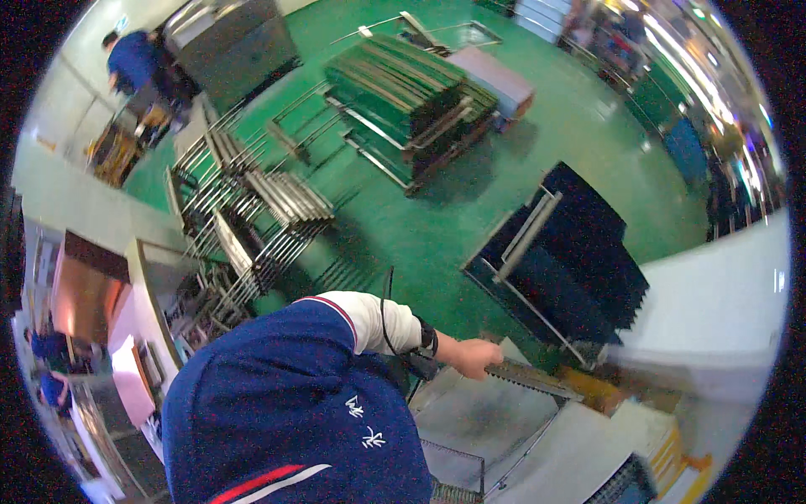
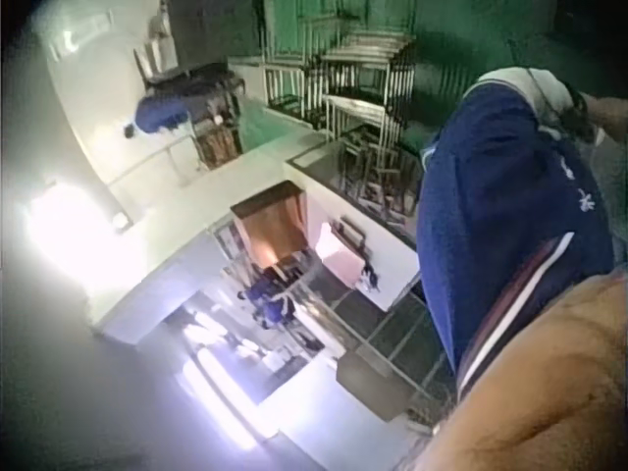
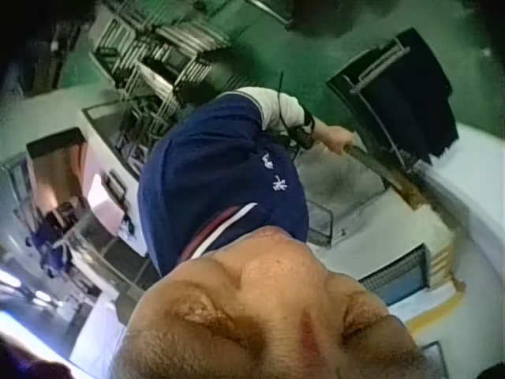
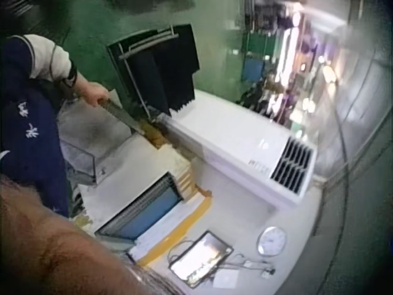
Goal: Loading blue sheets from a rack into an industrial processing machine.
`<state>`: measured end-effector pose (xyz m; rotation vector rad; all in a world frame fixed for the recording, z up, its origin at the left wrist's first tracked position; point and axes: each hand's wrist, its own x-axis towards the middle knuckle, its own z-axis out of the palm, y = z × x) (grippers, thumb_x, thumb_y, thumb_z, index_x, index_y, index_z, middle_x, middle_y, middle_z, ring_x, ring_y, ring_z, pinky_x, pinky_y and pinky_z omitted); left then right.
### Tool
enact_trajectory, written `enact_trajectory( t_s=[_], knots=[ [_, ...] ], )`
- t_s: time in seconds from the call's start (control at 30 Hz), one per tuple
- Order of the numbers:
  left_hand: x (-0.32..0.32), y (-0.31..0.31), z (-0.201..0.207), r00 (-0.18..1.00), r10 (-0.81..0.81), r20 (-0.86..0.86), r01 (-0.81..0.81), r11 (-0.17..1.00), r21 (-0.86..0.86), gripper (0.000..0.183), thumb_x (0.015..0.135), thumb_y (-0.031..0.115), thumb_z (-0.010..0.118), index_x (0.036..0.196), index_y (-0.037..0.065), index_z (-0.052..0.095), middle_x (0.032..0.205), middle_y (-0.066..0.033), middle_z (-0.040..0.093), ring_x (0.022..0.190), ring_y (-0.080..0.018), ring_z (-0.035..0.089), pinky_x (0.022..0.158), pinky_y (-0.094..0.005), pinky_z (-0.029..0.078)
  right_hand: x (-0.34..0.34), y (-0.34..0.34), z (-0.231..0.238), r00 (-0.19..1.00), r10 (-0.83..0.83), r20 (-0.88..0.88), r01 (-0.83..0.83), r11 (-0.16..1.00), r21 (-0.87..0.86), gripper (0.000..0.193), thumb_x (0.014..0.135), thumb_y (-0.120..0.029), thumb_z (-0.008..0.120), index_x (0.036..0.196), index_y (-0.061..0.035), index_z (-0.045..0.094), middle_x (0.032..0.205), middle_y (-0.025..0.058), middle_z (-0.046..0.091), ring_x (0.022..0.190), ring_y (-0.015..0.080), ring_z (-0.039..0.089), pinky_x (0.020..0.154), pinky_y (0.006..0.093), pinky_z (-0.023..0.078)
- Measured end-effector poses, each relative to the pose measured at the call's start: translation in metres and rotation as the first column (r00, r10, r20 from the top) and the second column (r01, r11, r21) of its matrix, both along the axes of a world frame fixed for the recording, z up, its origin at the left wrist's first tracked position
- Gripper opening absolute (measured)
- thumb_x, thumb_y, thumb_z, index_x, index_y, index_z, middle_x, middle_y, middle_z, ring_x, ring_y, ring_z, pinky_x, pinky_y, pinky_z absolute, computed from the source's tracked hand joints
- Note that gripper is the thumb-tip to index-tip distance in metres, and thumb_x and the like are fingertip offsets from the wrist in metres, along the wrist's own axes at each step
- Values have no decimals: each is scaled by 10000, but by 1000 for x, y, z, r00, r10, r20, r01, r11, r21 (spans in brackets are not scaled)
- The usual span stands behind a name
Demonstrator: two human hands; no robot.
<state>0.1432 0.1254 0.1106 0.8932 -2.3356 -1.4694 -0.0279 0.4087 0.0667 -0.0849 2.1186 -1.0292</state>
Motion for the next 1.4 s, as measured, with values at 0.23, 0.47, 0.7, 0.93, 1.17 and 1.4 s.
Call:
enact_trajectory(
  t_s=[0.23,0.47,0.7,0.93,1.17,1.4],
  knots=[
    [164,-9,29,924,324,-204,-334,943,-14,198,600,106,628,725,13,506,850,-136,525,836,-337,545,669,-436,435,49,-52,47,988,148,-51,-150,988,-38,429,792,-77,551,1206,19,494,1061,142,571,936,255,561,810,377,456],
    [327,-29,24,608,763,-218,-783,622,-4,190,595,140,633,689,14,526,858,-153,538,845,-335,539,698,-434,436,90,-149,87,942,323,-93,-334,931,-148,443,782,-37,532,1220,15,484,1080,138,565,947,264,557,818,381,455],
    [444,-8,14,140,982,-124,-990,140,-8,232,605,194,621,686,-6,536,759,-183,557,744,-363,550,651,-432,449,179,-303,127,839,527,-135,-540,774,-331,463,772,2,514,1233,10,474,1098,134,560,958,272,553,826,385,453],
    [515,22,24,-316,944,-91,-949,-317,6,230,678,200,681,748,2,588,623,-92,510,582,-169,482,536,-328,398,289,-464,114,452,879,-151,-827,350,-440,491,717,58,562,1203,50,485,1103,92,560,945,220,542,850,340,424],
    [547,63,36,-655,731,-193,-743,-669,-9,246,688,143,653,622,-5,469,520,-45,390,508,-120,369,466,-318,309,442,-547,127,133,984,-121,-827,43,-560,490,696,40,621,1168,85,495,1049,93,565,883,194,542,797,298,428],
    [581,113,61,-848,475,-232,-490,-872,4,188,701,115,642,641,1,506,544,6,387,539,-86,350,470,-285,283,594,-569,103,-143,983,-112,-791,-181,-585,378,693,6,687,1039,45,542,889,39,596,745,139,552,694,280,448]
  ],
)
